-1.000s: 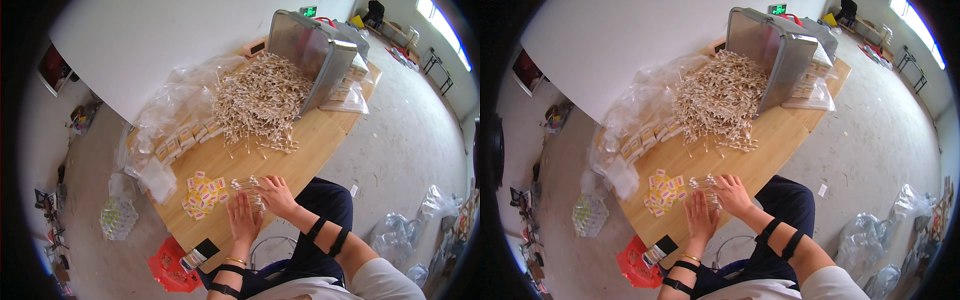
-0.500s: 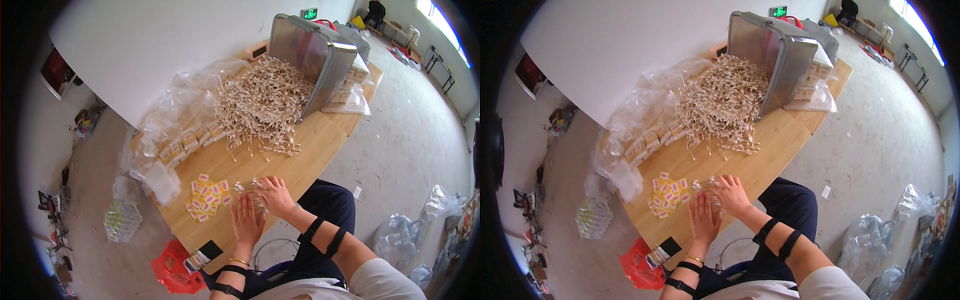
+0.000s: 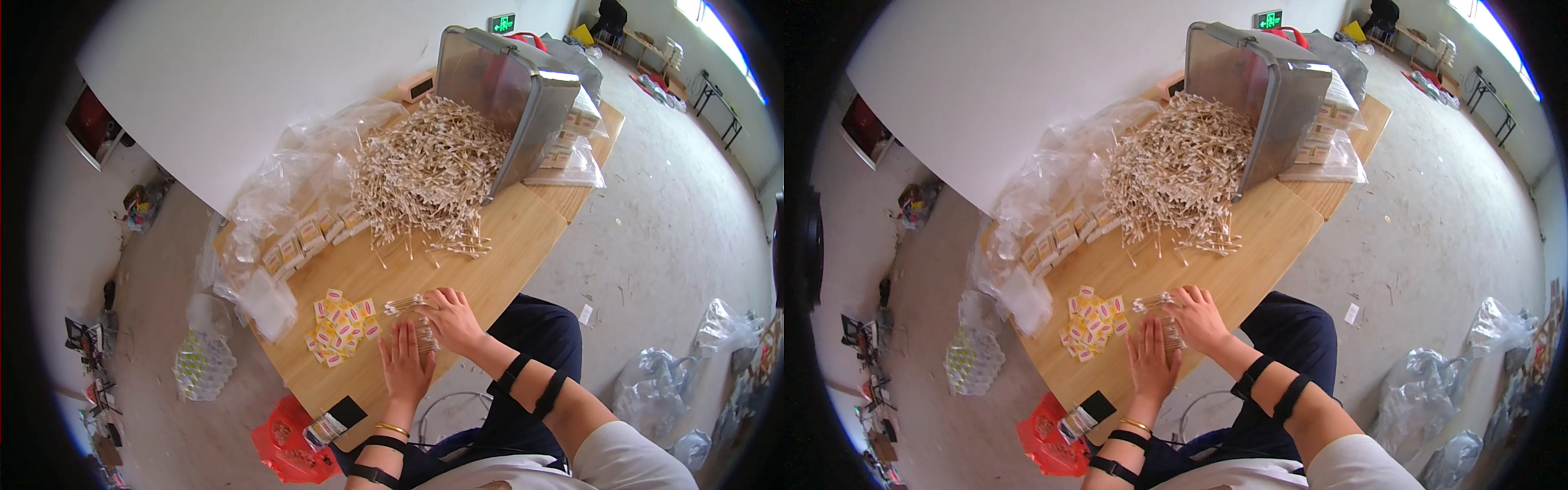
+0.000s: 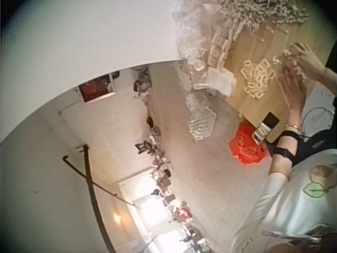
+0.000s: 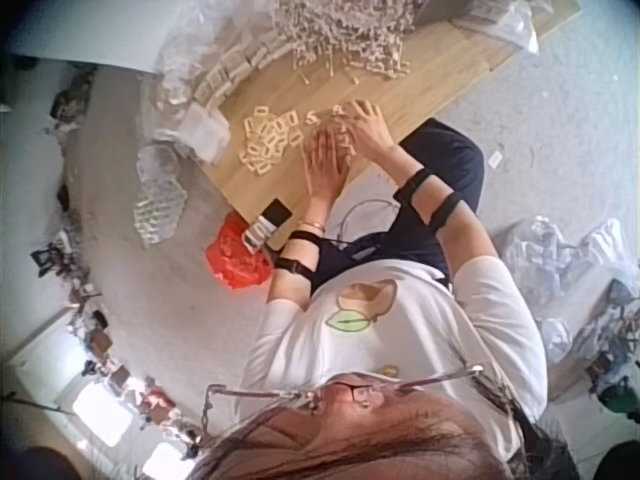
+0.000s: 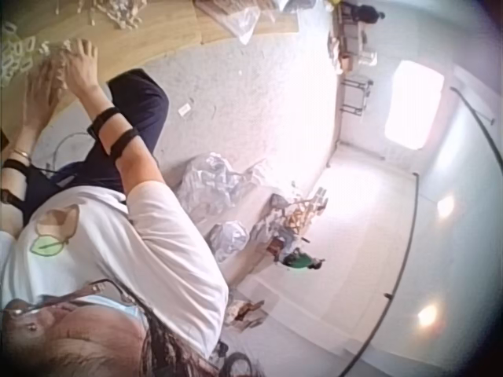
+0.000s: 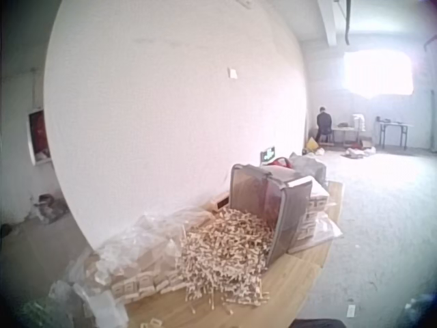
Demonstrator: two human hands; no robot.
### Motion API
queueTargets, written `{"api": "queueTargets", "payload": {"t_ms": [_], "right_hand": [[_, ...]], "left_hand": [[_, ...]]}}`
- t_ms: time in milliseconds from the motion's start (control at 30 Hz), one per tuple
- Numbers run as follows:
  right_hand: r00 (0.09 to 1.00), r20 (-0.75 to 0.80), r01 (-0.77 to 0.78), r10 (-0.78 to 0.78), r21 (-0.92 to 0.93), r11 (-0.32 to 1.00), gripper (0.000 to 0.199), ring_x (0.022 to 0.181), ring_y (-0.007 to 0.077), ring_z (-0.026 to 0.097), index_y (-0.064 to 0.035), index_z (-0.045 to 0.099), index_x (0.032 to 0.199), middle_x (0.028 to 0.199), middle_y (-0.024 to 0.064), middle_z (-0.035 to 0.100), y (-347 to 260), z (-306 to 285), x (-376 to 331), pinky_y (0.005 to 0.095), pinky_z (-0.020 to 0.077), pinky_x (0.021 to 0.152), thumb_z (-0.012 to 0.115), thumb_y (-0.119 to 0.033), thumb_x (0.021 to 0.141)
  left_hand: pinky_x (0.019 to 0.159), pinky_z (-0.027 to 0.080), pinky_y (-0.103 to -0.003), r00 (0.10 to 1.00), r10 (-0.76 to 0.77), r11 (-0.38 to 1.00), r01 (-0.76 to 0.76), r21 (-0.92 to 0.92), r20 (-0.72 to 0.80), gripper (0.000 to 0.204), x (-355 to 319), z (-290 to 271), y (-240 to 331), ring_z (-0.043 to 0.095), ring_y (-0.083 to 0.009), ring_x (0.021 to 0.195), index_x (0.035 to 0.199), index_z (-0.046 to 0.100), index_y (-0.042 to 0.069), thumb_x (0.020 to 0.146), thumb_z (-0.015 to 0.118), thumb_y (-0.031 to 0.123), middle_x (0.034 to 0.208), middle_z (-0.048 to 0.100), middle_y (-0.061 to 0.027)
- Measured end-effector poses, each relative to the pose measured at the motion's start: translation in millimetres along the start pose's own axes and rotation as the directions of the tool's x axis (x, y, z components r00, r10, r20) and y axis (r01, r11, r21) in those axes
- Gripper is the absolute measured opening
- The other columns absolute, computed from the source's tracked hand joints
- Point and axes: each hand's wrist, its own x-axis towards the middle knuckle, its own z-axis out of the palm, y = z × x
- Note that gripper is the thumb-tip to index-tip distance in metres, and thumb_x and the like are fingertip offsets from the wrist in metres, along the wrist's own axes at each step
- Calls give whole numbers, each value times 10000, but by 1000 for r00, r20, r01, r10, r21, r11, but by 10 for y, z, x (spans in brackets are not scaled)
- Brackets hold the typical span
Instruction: Sorting and packaging cotton swabs into small plastic bags.
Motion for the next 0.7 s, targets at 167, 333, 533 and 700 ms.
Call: {"api": "queueTargets", "payload": {"t_ms": [167, 333, 533, 700], "right_hand": [[998, -58, -34, 33, -26, 999, 253, 1144, 271, 499, -131, 675, 1071, 1139, 63, 566, -11, 61, 175, 414, 412, 962, 665, -143, 819], [991, -132, 5, -2, 20, 1000, 134, 1083, 265, 503, -136, 653, 958, 1054, 55, 549, 36, 139, 406, 397, 420, 904, 666, -135, 824], [996, -89, -19, 23, 46, 999, 38, 1066, 266, 509, -137, 627, 853, 1017, 54, 555, 150, 238, 565, 396, 422, 882, 659, -138, 833], [996, -83, -17, 19, 25, 1000, 33, 1049, 269, 510, -138, 625, 830, 1002, 55, 551, 189, 216, 578, 392, 416, 891, 648, -156, 845]], "left_hand": [[1223, 146, -599, 1000, 6, 1000, -6, -3, -20, 783, -8, -20, -9, 294, -336, 1495, 1543, 294, -6, 927, 551, 402, 1577, 356, -186], [1218, 165, -600, 999, 27, 1000, -27, -2, -40, 799, 0, -49, -4, 306, -340, 1486, 1533, 307, -17, 898, 594, 373, 1571, 363, -191], [1217, 172, -600, 998, 26, 999, -28, -23, -58, 813, -8, 1, -14, 313, -334, 1481, 1528, 317, -13, 875, 620, 364, 1561, 373, -187], [1219, 168, -599, 998, 13, 999, -15, -34, -59, 806, -14, 16, -18, 307, -330, 1484, 1530, 321, -9, 876, 611, 363, 1555, 377, -184]]}}
